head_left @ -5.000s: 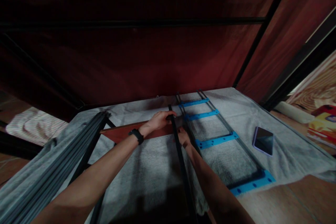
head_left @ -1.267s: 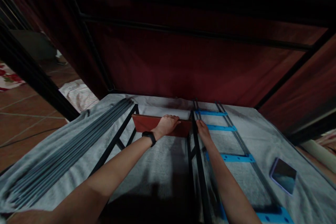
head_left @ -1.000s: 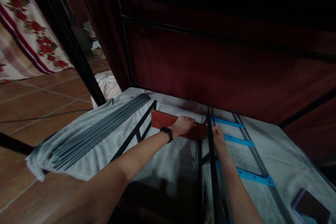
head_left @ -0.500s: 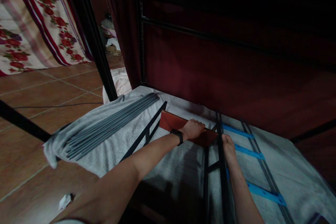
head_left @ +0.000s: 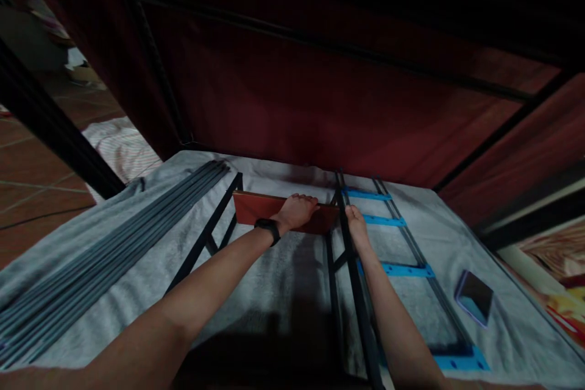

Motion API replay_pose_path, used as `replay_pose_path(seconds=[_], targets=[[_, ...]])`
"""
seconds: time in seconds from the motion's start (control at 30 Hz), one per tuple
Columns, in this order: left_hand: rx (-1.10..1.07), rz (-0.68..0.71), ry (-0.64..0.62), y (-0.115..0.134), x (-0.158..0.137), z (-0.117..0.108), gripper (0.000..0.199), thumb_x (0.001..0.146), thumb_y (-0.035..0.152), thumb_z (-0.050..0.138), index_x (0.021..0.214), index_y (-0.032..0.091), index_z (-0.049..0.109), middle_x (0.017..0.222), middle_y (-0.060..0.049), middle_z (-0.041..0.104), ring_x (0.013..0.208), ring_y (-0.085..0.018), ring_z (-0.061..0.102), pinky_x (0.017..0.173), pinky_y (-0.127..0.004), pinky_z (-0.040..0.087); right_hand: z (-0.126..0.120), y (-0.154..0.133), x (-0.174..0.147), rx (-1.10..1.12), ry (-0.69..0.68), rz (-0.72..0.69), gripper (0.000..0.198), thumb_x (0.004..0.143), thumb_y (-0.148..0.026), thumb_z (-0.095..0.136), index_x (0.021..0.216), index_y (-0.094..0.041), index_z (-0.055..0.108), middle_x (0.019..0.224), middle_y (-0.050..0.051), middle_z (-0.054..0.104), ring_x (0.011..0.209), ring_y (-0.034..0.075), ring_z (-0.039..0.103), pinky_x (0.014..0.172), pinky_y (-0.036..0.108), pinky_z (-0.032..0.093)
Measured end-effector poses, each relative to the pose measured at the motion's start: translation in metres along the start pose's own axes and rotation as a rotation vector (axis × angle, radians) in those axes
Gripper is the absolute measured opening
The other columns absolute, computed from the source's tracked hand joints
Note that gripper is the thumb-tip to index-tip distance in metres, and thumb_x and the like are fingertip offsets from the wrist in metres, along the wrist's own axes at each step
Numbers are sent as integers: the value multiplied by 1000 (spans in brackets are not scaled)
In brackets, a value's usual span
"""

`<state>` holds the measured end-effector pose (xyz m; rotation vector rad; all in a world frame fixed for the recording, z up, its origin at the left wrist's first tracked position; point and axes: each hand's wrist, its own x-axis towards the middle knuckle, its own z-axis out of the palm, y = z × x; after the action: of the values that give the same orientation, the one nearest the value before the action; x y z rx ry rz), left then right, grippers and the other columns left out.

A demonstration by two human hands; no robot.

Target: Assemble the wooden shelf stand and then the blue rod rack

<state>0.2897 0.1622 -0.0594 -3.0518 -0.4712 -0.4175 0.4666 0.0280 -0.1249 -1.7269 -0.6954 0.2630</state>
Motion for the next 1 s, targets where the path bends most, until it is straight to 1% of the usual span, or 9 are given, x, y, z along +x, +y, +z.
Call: replay_pose_path(seconds=[0.1,0.33,0.4,0.5,0.57,0.73,0.83,0.9,1.0], targets=[[1,-4,-1,0,0,-1,27,99,32,44,103,14,64,97,-12,72,91,-24,69,80,-35,47,1,-1,0,6,-1,3,45,76,-67,50,80,-24,61,81,4,65,91,24,57,82,35,43],[-4,-4,0,1,-1,-2,26,99,31,44,103,14,63,95,-12,72,91,-24,69,81,-35,46,-1,0,-5,23,-19,-2,39,78,-63,50,78,-25,56,75,-1,58,78,18,53,76,32,43],[-6,1,2,1,-1,-2,26,99,31,43,103,14,62,95,-12,71,90,-24,68,81,-35,46,0,0,-4,30,-26,5,39,79,-64,50,78,-25,56,78,-1,59,81,19,54,79,32,43],[-4,1,14,1,-1,-1,27,99,32,43,103,14,62,94,-12,71,90,-23,68,81,-35,46,3,-1,-3,41,-18,25,43,79,-65,49,85,-24,60,89,3,65,95,22,57,87,35,43],[0,2,23,0,-1,0,26,99,31,43,104,14,62,93,-12,71,90,-24,68,81,-35,46,4,-1,-3,47,-20,34,45,80,-66,48,88,-24,61,94,5,67,98,23,58,89,36,43],[3,15,20,-1,-1,2,26,99,31,42,102,14,62,94,-12,72,89,-24,68,80,-36,46,1,2,-8,66,-20,36,42,81,-66,46,85,-26,59,83,0,64,84,21,58,77,33,46],[10,16,22,-2,-1,3,25,99,30,43,101,14,62,94,-11,72,88,-25,68,79,-36,46,1,4,-8,65,-24,27,39,79,-65,50,80,-27,57,77,-2,60,80,20,57,76,32,46],[13,16,25,-2,0,3,25,99,30,43,101,15,62,94,-11,72,88,-25,68,79,-36,47,1,5,-5,58,-15,34,38,78,-65,52,79,-27,58,79,0,62,85,21,58,81,34,45],[-9,15,14,-3,0,3,24,99,30,43,101,15,62,97,-11,71,90,-25,68,80,-36,47,4,6,-2,53,26,62,39,76,-65,53,83,-27,61,90,3,65,101,24,58,90,38,43]])
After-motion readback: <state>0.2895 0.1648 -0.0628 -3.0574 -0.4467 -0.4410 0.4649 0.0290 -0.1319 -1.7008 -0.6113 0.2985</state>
